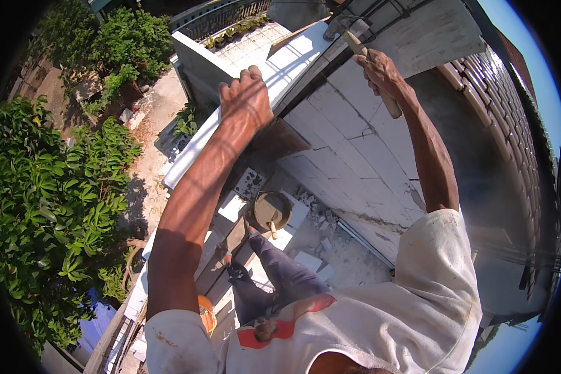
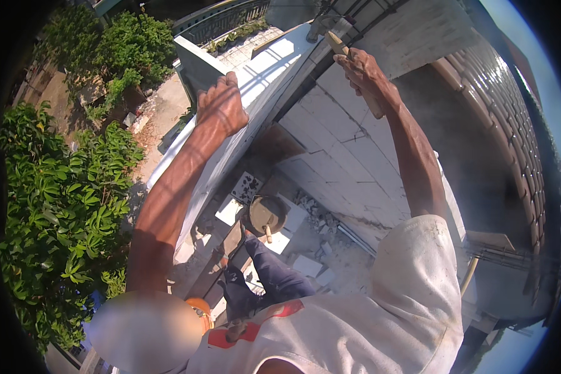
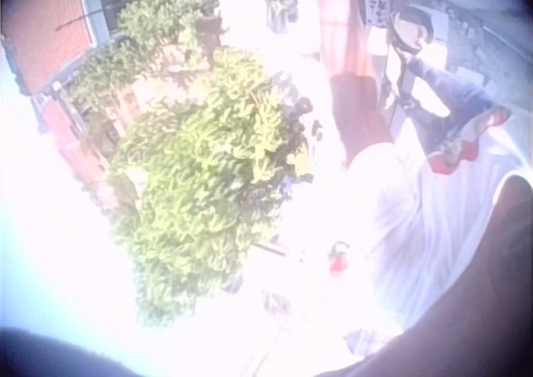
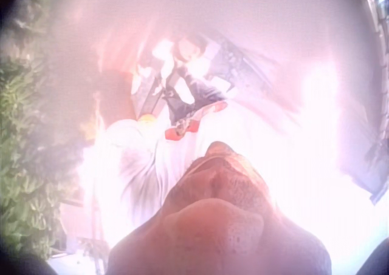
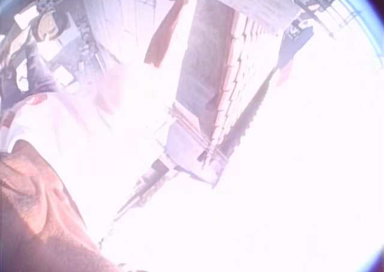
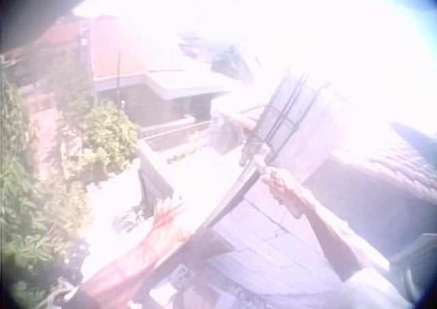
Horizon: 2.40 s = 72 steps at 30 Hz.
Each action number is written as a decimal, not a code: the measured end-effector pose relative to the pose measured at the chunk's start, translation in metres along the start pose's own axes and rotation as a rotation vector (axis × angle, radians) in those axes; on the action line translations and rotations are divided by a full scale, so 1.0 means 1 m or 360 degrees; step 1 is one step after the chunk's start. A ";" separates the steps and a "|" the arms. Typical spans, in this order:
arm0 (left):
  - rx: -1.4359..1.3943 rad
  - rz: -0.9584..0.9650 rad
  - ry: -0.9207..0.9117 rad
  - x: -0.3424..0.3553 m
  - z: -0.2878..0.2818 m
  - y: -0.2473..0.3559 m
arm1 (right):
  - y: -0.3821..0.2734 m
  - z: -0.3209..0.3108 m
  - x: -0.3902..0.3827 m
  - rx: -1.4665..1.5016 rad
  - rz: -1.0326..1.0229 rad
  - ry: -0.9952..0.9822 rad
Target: The person is installing white rectangular tiles onto a low wall on a rooftop. They use a trowel to apply mortar, a hammer to tap tiles into place, and a tape measure to check dimensions. The person repeatedly measures, applies mortar, and secures tiles along the wall.
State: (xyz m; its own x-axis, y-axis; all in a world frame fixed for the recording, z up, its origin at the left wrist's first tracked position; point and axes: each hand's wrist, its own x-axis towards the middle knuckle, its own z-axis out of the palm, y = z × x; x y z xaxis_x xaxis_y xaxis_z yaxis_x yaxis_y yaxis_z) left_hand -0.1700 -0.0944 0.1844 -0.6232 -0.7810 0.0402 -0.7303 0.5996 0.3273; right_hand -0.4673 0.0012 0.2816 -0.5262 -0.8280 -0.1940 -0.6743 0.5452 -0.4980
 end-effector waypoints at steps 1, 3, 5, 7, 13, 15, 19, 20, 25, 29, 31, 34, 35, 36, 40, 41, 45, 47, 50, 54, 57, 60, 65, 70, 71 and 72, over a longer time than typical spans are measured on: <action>0.0003 0.0003 0.0007 0.000 0.000 0.001 | -0.006 -0.006 -0.001 0.0033 0.0003 0.0062; 0.0008 0.0008 0.0022 -0.001 0.001 0.002 | -0.013 -0.012 -0.004 0.0100 0.0007 0.0185; 0.0005 0.0016 -0.0002 0.001 0.001 0.005 | -0.009 -0.005 -0.001 0.0180 -0.0092 0.0342; -0.0007 0.0027 -0.0034 0.001 0.000 0.005 | -0.002 0.006 0.002 0.0264 -0.0193 0.0498; 0.0001 0.0046 -0.0095 0.004 -0.001 0.000 | -0.012 -0.018 0.014 -0.0051 -0.0031 0.0123; -0.0013 0.0064 -0.0103 0.005 0.000 0.005 | -0.004 -0.005 0.008 0.0268 -0.0133 0.0377; -0.0053 0.0064 -0.0066 0.007 0.001 -0.002 | -0.004 -0.008 0.011 -0.0052 -0.0125 -0.0065; -0.0034 0.0068 -0.0054 0.005 0.003 -0.003 | -0.009 -0.015 0.018 -0.0226 0.0021 -0.0028; -0.0033 0.0065 -0.0105 0.005 -0.001 0.003 | 0.003 0.004 0.012 0.0158 -0.0108 0.0214; -0.0052 0.0062 -0.0082 0.005 0.002 0.004 | 0.003 -0.010 0.014 -0.0009 -0.0071 0.0051; -0.0055 0.0064 -0.0053 0.004 0.004 0.005 | 0.003 -0.005 0.010 0.0158 -0.0060 0.0181; -0.0084 0.0068 -0.0030 0.002 0.007 0.004 | 0.010 -0.003 0.006 0.0107 -0.0099 0.0013; -0.0074 0.0054 -0.0012 0.002 0.009 0.002 | -0.001 -0.003 0.005 0.0025 -0.0086 -0.0131; -0.0066 0.0038 0.0007 0.003 0.010 0.000 | -0.017 -0.011 0.003 -0.0207 0.0103 -0.0030; 0.0004 0.0124 0.0140 0.003 0.016 0.004 | 0.003 0.015 -0.007 0.0107 0.0016 0.0123; 0.0014 0.0123 0.0170 0.000 0.017 -0.001 | 0.004 0.023 -0.004 0.0081 0.0013 0.0027; -0.0264 0.0283 0.0344 -0.011 0.019 -0.020 | 0.002 0.010 -0.005 0.0011 -0.0021 -0.0089; -0.0675 0.0244 0.0269 -0.042 -0.002 -0.062 | 0.005 0.034 0.001 0.0098 -0.0111 -0.0158; -0.1305 0.0097 0.0269 -0.100 -0.026 -0.137 | 0.010 0.024 -0.020 0.0083 -0.0081 -0.0055; -0.1213 -0.0348 0.0062 -0.202 -0.008 -0.207 | 0.011 0.037 -0.010 0.0063 0.0095 -0.0016; -0.1272 -0.0492 -0.0209 -0.242 0.034 -0.195 | 0.009 0.041 -0.011 0.0054 0.0151 0.0010; -0.0894 -0.0802 -0.0364 -0.236 0.030 -0.158 | 0.013 0.043 -0.008 0.0056 0.0209 0.0031; -0.1288 -0.0617 0.0070 -0.246 0.084 -0.164 | 0.001 0.046 -0.013 0.0049 0.0189 0.0064; -0.1509 -0.0565 0.0187 -0.246 0.086 -0.162 | 0.007 0.046 -0.008 0.0031 0.0201 0.0048; -0.1527 -0.0565 0.0180 -0.246 0.083 -0.160 | 0.006 0.048 -0.009 0.0032 0.0207 0.0058; -0.1486 -0.0549 0.0183 -0.246 0.084 -0.161 | 0.005 0.048 -0.010 0.0044 0.0208 0.0068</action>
State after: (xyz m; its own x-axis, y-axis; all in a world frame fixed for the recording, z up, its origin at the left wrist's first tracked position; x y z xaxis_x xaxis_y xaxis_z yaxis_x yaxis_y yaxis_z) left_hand 0.0773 0.0156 0.0426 -0.3519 -0.9281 -0.1219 -0.3231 -0.0018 0.9464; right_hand -0.4408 0.0059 0.2403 -0.6304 -0.7436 -0.2228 -0.5846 0.6436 -0.4939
